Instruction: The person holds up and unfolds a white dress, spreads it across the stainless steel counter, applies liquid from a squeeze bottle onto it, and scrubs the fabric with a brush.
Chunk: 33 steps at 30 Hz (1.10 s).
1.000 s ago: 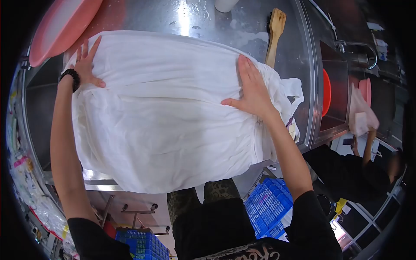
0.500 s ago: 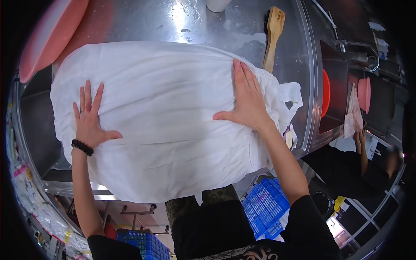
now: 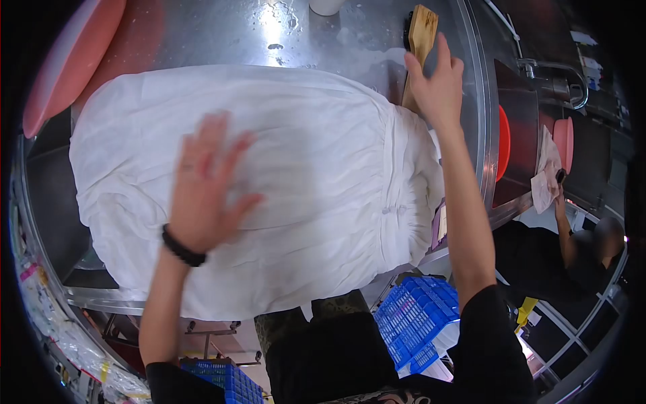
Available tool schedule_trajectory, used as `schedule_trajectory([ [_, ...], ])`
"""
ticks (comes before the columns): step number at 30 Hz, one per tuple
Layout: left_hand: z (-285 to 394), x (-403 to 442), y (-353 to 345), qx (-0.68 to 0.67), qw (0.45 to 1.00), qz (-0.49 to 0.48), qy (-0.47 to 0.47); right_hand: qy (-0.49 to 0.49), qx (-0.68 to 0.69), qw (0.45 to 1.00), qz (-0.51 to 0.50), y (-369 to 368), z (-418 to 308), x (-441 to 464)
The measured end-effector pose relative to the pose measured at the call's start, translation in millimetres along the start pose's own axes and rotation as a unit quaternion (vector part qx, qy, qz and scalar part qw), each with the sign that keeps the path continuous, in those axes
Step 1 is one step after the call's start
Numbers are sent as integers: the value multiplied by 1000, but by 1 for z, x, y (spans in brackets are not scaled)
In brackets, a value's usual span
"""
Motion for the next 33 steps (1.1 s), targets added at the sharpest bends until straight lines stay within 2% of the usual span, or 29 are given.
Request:
schedule_trajectory([
  [2,44,5,-38,17,997,-23,-74,-56,-62,992,-93,-31,21,28],
  [3,54,2,-49,16,997,-21,-71,-54,-62,992,-93,-35,29,41],
  [6,78,-11,-75,14,997,-34,-66,29,-35,994,-104,-32,50,76],
  [8,79,-14,-81,12,997,-39,-65,90,15,992,-83,-9,34,72],
  [9,81,-14,-83,11,995,-39,-95,124,56,989,-59,16,22,53],
  [10,82,-15,-83,8,991,-39,-125,217,157,963,-7,35,8,24],
  [12,85,-11,-84,7,983,-26,-181,267,179,939,-121,37,-20,-42],
  [15,82,-17,-90,-4,984,-16,-175,341,66,887,-303,8,-82,-139],
  [16,81,-18,-93,-8,984,-13,-177,435,17,850,-298,-1,-97,-159],
  [17,81,-19,-96,-14,983,-10,-181,447,-6,853,-268,-14,-96,-159],
  [20,78,-16,-93,-38,987,-13,-156,438,-73,853,-274,-41,-91,-107],
  [22,78,-10,-81,-51,988,-10,-148,400,-30,896,-191,-18,-102,-80],
  [23,80,-10,-80,-53,987,-4,-151,402,-36,896,-188,-11,-99,-85],
  [27,80,-20,-90,-35,986,32,-162,479,23,836,-265,-6,-84,-149],
  [28,84,-24,-92,-40,986,31,-161,478,21,835,-270,-6,-83,-147],
  [33,84,-17,-81,-8,988,40,-147,380,-7,910,-166,-6,-72,-68],
])
Point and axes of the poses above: each hand's wrist, its own x-axis towards the middle knuckle, its own y-axis out of the back of the hand, z = x × y, the point moved 8 cm from there along x, towards the middle knuckle, and after that the axes turned 1 degree about x, right-handed, at the moved point
